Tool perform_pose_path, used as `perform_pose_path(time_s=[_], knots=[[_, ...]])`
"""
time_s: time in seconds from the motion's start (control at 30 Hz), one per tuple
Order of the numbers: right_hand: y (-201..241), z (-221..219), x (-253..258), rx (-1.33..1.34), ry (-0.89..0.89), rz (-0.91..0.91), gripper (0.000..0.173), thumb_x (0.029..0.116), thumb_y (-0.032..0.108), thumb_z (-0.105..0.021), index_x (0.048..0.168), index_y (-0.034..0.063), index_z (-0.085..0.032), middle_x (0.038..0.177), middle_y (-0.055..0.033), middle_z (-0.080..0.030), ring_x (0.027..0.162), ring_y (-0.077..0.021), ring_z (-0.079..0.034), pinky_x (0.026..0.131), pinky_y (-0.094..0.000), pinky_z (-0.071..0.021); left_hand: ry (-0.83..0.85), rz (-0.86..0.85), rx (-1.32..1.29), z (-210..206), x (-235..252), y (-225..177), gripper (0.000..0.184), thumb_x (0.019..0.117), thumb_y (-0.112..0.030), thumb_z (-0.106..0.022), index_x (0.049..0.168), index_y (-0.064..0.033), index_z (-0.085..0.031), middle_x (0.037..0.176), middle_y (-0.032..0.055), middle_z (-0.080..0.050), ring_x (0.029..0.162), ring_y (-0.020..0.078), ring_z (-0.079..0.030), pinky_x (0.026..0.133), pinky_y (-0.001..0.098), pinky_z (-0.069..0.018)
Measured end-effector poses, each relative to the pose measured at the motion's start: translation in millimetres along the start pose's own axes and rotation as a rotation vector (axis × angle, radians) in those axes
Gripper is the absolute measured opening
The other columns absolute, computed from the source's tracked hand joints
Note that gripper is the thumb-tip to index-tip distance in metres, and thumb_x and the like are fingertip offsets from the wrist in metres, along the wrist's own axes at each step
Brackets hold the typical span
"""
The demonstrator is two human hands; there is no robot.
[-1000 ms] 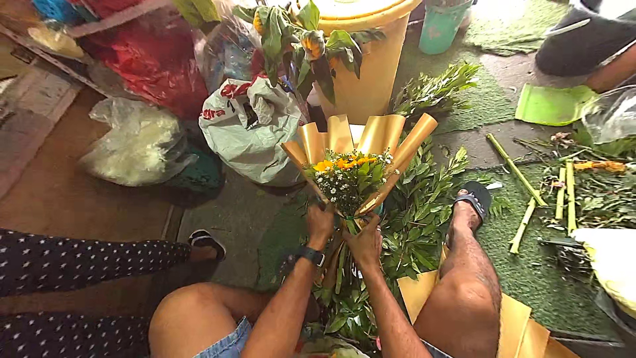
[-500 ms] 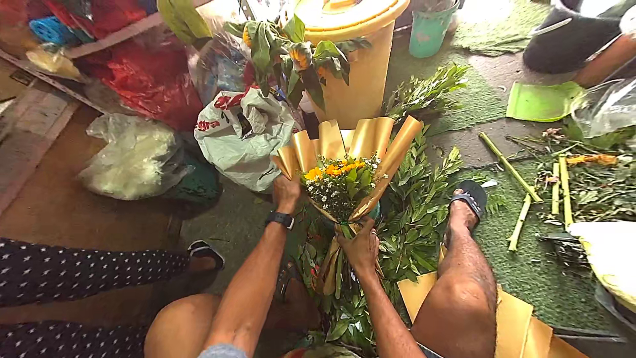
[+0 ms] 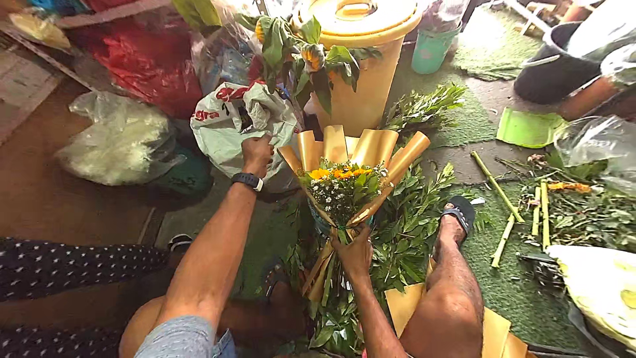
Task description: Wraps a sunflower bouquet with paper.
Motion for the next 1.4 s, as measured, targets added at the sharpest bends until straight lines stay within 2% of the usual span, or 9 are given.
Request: perform_pose_path(time_s=[0.23, 0.43, 0.57, 0.7, 0.8, 0.93, 1.2, 1.27, 1.4], knots=[[1.5, 3.4, -8.9, 0.025, -0.048, 0.003, 0.110, 0.0642, 0.068, -0.085, 0.149, 0.0112, -0.045, 0.130, -0.0153, -0.066, 0.117, -0.0358, -0.063, 0.102, -0.0608, -0.0473, 0.169, -0.089, 0.176, 101.7, -54.7, 28.4, 0.049, 0.1036, -0.043, -0.057, 0.135, -0.0049, -0.057, 0.122, 0.0172, -0.068, 0.105, 0.0286, -0.068, 0.089, 0.0512, -0.0551], [-2.6, 6.4, -8.0, 0.000, 0.113, -0.073, 0.106, 0.0682, 0.073, -0.079, 0.149, 0.0119, -0.048, 0.139, -0.0163, -0.061, 0.129, -0.0356, -0.056, 0.109, -0.0615, -0.0398, 0.247, -0.088, 0.390, 187.2, -122.8, 65.4, 0.034, 0.1017, -0.026, -0.063, 0.124, -0.0008, -0.065, 0.117, 0.0194, -0.068, 0.106, 0.0304, -0.068, 0.093, 0.0522, -0.0550], [-6.6, -4.9, 4.7, 0.151, 0.189, -0.094, 0.100, 0.0688, 0.059, -0.088, 0.147, 0.0104, -0.049, 0.132, -0.0212, -0.064, 0.122, -0.0392, -0.060, 0.102, -0.0647, -0.0468, 0.230, -0.204, 0.584, 227.4, -185.1, 91.1, 0.034, 0.1001, -0.031, -0.063, 0.122, -0.0048, -0.068, 0.111, 0.0160, -0.070, 0.099, 0.0292, -0.068, 0.090, 0.0555, -0.0539], [-0.3, -11.7, 4.8, 0.348, 0.174, -0.037, 0.088, 0.0712, 0.033, -0.093, 0.143, 0.0046, -0.051, 0.127, -0.0222, -0.065, 0.118, -0.0354, -0.063, 0.100, -0.0588, -0.0512, 0.057, -0.356, 0.853, 261.8, -242.4, 126.7, 0.042, 0.0980, -0.036, -0.059, 0.121, -0.0020, -0.070, 0.124, 0.0235, -0.066, 0.121, 0.0445, -0.059, 0.103, 0.0664, -0.0425], [2.6, -14.9, -3.2, 0.477, 0.131, 0.041, 0.083, 0.0742, 0.023, -0.091, 0.143, 0.0025, -0.049, 0.128, -0.0218, -0.064, 0.118, -0.0314, -0.064, 0.100, -0.0537, -0.0531, -0.086, -0.422, 0.895, 272.8, -276.7, 160.4, 0.051, 0.0969, -0.042, -0.052, 0.123, -0.0018, -0.069, 0.133, 0.0234, -0.062, 0.130, 0.0465, -0.052, 0.108, 0.0670, -0.0351], [14.8, -3.5, -23.3, 0.368, -0.035, 0.206, 0.087, 0.0740, 0.028, -0.091, 0.144, 0.0004, -0.048, 0.134, -0.0244, -0.060, 0.125, -0.0344, -0.059, 0.107, -0.0528, -0.0491, -0.271, -0.560, 1.005, 268.9, -290.4, 177.6, 0.059, 0.0970, -0.049, -0.041, 0.119, -0.0044, -0.073, 0.132, 0.0194, -0.065, 0.130, 0.0413, -0.056, 0.110, 0.0625, -0.0362], [46.8, 46.8, -90.1, 0.203, -0.199, 0.424, 0.082, 0.0732, 0.028, -0.092, 0.135, -0.0095, -0.054, 0.132, -0.0315, -0.060, 0.125, -0.0422, -0.059, 0.109, -0.0547, -0.0475, -0.220, -0.501, 1.005, 272.7, -291.0, 173.2, 0.041, 0.0987, -0.036, -0.055, 0.119, -0.0043, -0.072, 0.129, 0.0190, -0.065, 0.128, 0.0405, -0.056, 0.110, 0.0623, -0.0373], [39.6, 51.6, -109.7, 0.208, -0.163, 0.420, 0.076, 0.0761, 0.023, -0.089, 0.134, -0.0121, -0.056, 0.136, -0.0333, -0.057, 0.131, -0.0428, -0.054, 0.114, -0.0535, -0.0424, -0.223, -0.512, 1.002, 272.9, -292.7, 176.0, 0.042, 0.0990, -0.037, -0.054, 0.119, -0.0056, -0.072, 0.130, 0.0173, -0.065, 0.129, 0.0390, -0.055, 0.111, 0.0614, -0.0365], [34.8, 68.9, -153.2, 0.070, -0.007, 0.373, 0.060, 0.0946, 0.024, -0.073, 0.141, -0.0089, -0.053, 0.145, -0.0302, -0.053, 0.141, -0.0399, -0.047, 0.120, -0.0488, -0.0357, -0.241, -0.526, 0.977, 275.7, -293.6, 179.0, 0.043, 0.0983, -0.039, -0.052, 0.117, -0.0069, -0.073, 0.131, 0.0156, -0.065, 0.130, 0.0370, -0.055, 0.112, 0.0604, -0.0358]])
Point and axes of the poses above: each hand's wrist, its own x-axis towards the middle knuckle, its own z-axis out of the back of the hand, y = z × x, the point moved 5 cm from there along x, towards the middle knuckle
